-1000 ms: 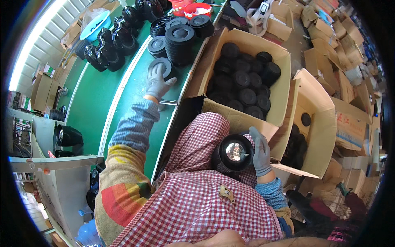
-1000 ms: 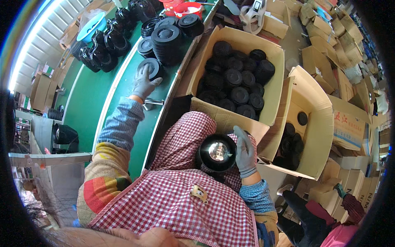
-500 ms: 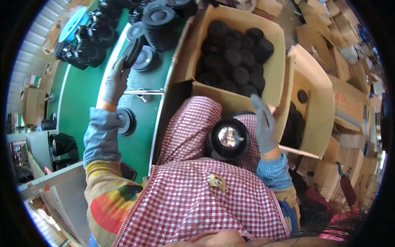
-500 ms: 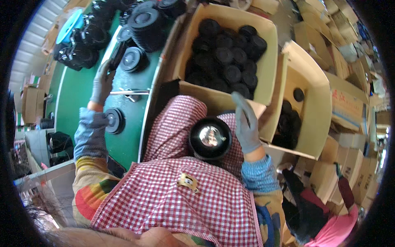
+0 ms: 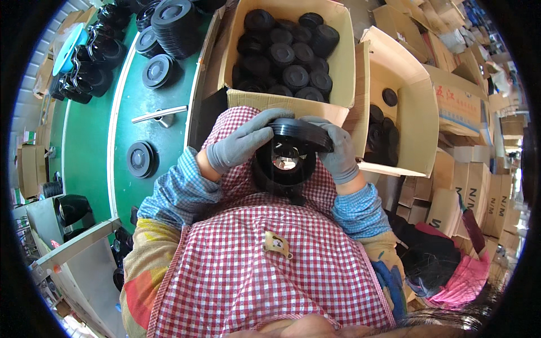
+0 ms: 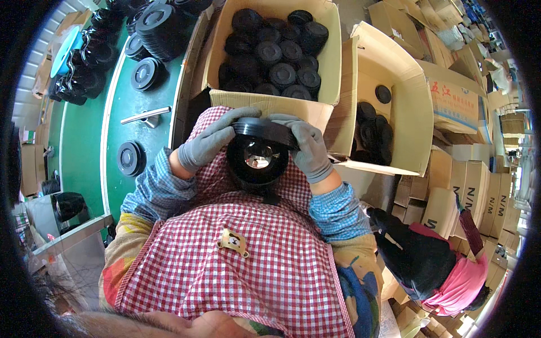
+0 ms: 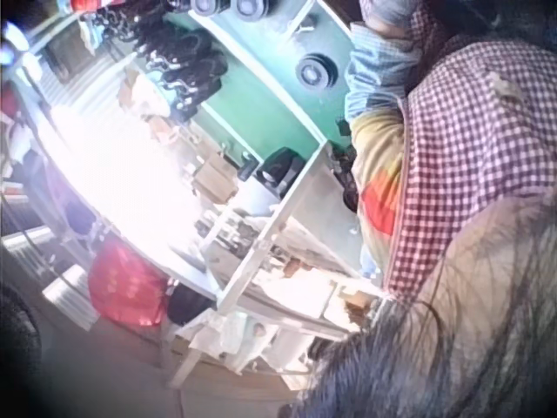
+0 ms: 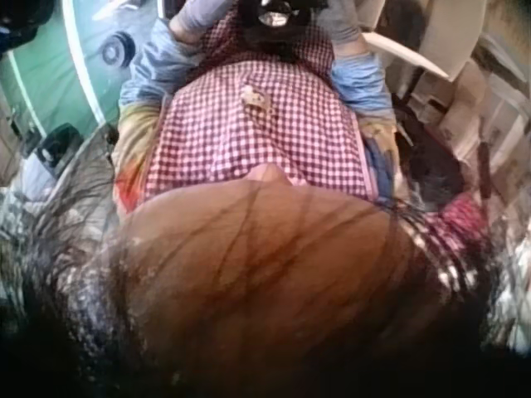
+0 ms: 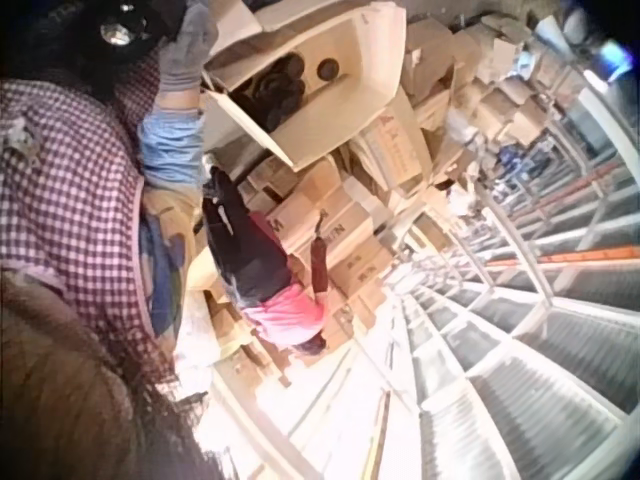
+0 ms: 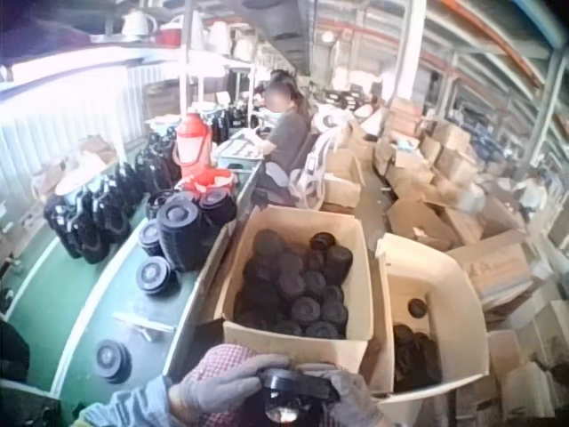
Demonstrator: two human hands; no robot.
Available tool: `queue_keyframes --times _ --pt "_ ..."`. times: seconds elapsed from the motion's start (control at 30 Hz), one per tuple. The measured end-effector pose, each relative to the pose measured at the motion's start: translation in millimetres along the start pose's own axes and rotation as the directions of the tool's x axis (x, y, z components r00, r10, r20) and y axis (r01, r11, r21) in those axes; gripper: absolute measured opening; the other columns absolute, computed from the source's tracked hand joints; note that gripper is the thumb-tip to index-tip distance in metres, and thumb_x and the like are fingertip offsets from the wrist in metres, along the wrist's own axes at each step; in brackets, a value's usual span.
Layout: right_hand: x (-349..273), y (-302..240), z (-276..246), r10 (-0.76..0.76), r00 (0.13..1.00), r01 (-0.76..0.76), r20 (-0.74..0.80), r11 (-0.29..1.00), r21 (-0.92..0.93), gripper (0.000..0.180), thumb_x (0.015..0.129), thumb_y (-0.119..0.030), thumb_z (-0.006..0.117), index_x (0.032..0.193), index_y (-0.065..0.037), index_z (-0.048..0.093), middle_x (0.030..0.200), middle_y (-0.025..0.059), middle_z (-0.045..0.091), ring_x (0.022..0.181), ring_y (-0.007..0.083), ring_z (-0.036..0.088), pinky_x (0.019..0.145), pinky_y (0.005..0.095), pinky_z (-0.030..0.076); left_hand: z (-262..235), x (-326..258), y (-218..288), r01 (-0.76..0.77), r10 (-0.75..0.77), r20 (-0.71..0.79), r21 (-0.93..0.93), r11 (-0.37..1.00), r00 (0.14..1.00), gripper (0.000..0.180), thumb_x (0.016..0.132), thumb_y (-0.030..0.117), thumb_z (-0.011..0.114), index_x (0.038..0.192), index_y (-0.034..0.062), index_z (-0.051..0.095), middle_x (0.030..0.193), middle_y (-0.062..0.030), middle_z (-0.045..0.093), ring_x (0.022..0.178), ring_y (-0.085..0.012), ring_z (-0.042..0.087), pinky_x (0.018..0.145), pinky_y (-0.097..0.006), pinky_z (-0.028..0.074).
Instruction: The person repeatedly picks up black plastic containers and lids from a cardboard box, uses a metal tool to press or adjust the lid onto each container, and places the finished units on a green workbench. The process is repeated for multiple containers throughout the clip.
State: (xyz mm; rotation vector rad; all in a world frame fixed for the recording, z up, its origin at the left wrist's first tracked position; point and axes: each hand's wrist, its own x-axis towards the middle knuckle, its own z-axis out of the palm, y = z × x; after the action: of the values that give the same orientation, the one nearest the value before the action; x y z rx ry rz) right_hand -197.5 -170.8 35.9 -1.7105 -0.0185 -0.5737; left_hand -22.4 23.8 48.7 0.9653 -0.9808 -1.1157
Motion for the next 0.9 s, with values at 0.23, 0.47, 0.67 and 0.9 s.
queue_keyframes --times 0.23,0.47,0.67,0.9 --pt "-9 1 4 0.051 0.998 -0.056 0.044 0.989 0.139 0.025 0.092 -0.021 0.064 0.093 0.0 0.077 0.115 0.0163 0.072 0.119 0.0286 0.064 0.118 0.0475 0.033 -6 16 -22 -0.159 0.145 0.085 0.205 0.966 0.986 0.046 0.111 0.034 0.035 0.125 0.001 0.063 0.131 -0.0178 0.059 0.124 -0.0308 0.057 0.111 -0.04 0.041" --pt "-6 6 11 -0.045 0.994 0.055 0.096 0.993 -0.102 0.018 0.079 -0.005 0.077 0.069 -0.007 0.062 0.107 0.0106 0.073 0.112 0.0272 0.066 0.117 0.0497 0.034 -9 11 -44 -0.306 0.295 0.099 0.472 0.827 0.95 0.038 0.106 0.023 0.042 0.105 -0.0035 0.069 0.128 -0.0238 0.062 0.121 -0.0366 0.061 0.107 -0.043 0.044" --pt "-7 19 13 -0.143 0.984 0.161 0.107 0.97 -0.183 0.024 0.078 -0.006 0.079 0.068 -0.009 0.057 0.109 0.011 0.073 0.112 0.0289 0.066 0.114 0.0502 0.038 -15 12 -49 -0.415 0.408 0.143 0.552 0.723 0.902 0.027 0.104 0.018 0.051 0.105 -0.0017 0.07 0.126 -0.0228 0.063 0.114 -0.0371 0.064 0.102 -0.042 0.051" --pt "-11 19 12 0.009 0.993 0.01 0.12 0.986 -0.164 0.014 0.09 -0.013 0.071 0.102 -0.005 0.072 0.124 0.014 0.067 0.123 0.0314 0.06 0.114 0.0451 0.038 -11 1 -36 -0.283 0.25 0.138 0.579 0.765 0.958 0.03 0.105 0.021 0.049 0.111 -0.0014 0.069 0.136 -0.0239 0.057 0.126 -0.0391 0.056 0.109 -0.045 0.043"
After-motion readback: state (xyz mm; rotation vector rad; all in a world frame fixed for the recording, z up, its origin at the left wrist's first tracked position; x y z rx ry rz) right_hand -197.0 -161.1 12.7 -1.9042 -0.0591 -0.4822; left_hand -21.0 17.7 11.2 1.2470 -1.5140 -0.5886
